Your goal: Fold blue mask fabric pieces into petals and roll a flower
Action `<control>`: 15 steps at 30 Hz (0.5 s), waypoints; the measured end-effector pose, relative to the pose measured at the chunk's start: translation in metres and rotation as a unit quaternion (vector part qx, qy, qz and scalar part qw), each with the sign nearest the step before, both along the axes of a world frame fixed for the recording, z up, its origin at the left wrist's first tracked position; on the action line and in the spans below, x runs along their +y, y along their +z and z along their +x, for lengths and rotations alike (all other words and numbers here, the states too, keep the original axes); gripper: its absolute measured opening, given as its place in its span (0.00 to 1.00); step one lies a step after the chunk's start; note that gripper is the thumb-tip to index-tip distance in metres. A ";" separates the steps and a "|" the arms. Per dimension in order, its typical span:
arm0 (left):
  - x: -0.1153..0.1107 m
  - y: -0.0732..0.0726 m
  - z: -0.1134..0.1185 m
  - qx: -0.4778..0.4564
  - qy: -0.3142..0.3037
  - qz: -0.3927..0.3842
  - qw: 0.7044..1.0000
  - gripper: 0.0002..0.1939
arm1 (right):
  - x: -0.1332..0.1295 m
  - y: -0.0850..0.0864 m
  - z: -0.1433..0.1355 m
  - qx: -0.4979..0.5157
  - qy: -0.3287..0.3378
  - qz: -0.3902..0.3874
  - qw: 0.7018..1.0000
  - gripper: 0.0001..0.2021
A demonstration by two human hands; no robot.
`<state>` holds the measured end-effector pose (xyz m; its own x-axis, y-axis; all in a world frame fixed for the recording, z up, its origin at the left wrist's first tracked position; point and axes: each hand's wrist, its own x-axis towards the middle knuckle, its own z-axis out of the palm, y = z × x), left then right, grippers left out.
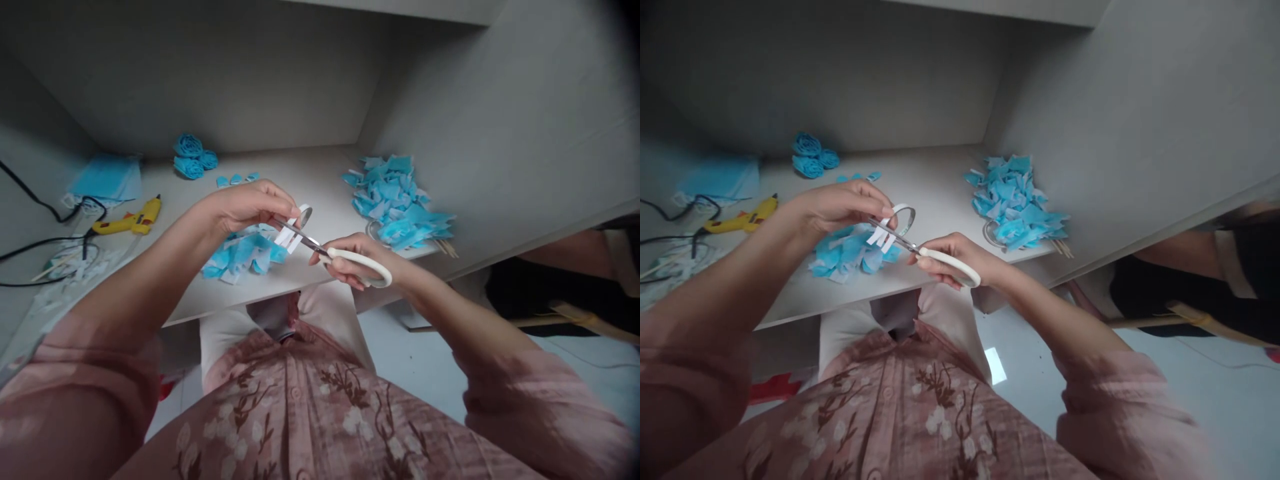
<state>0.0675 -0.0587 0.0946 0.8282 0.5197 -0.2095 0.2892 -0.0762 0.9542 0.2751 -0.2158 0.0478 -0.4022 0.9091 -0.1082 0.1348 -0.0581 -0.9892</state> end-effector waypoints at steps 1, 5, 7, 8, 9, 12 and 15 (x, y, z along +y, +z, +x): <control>-0.001 0.001 0.002 0.011 0.001 0.010 1.000 0.06 | -0.002 0.002 0.000 -0.025 -0.012 0.011 1.000 0.27; 0.001 0.000 0.014 -0.004 0.020 0.046 0.999 0.08 | -0.010 0.002 -0.019 -0.115 0.076 0.060 0.989 0.13; 0.010 -0.001 0.024 -0.059 0.050 0.073 0.994 0.10 | -0.014 -0.001 -0.028 -0.161 0.172 0.087 0.968 0.05; 0.017 -0.003 0.030 -0.085 0.065 0.098 0.989 0.10 | -0.017 -0.002 -0.028 -0.158 0.173 0.090 0.968 0.05; 0.023 -0.006 0.036 -0.103 0.080 0.132 0.983 0.11 | -0.020 -0.003 -0.023 -0.134 0.098 0.087 0.982 0.08; 0.044 -0.018 0.063 -0.022 0.073 0.306 0.949 0.12 | -0.034 -0.007 0.012 -0.016 -0.197 0.105 0.975 0.22; 0.058 -0.039 0.098 0.099 0.036 0.501 0.859 0.13 | -0.050 -0.018 0.048 0.087 -0.292 0.097 0.947 0.30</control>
<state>0.1657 -0.0006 0.0554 0.7858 0.5701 0.2399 0.4769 -0.8055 0.3519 0.3231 -0.2654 0.0301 0.1800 0.9780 0.1058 -0.0310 0.1131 -0.9931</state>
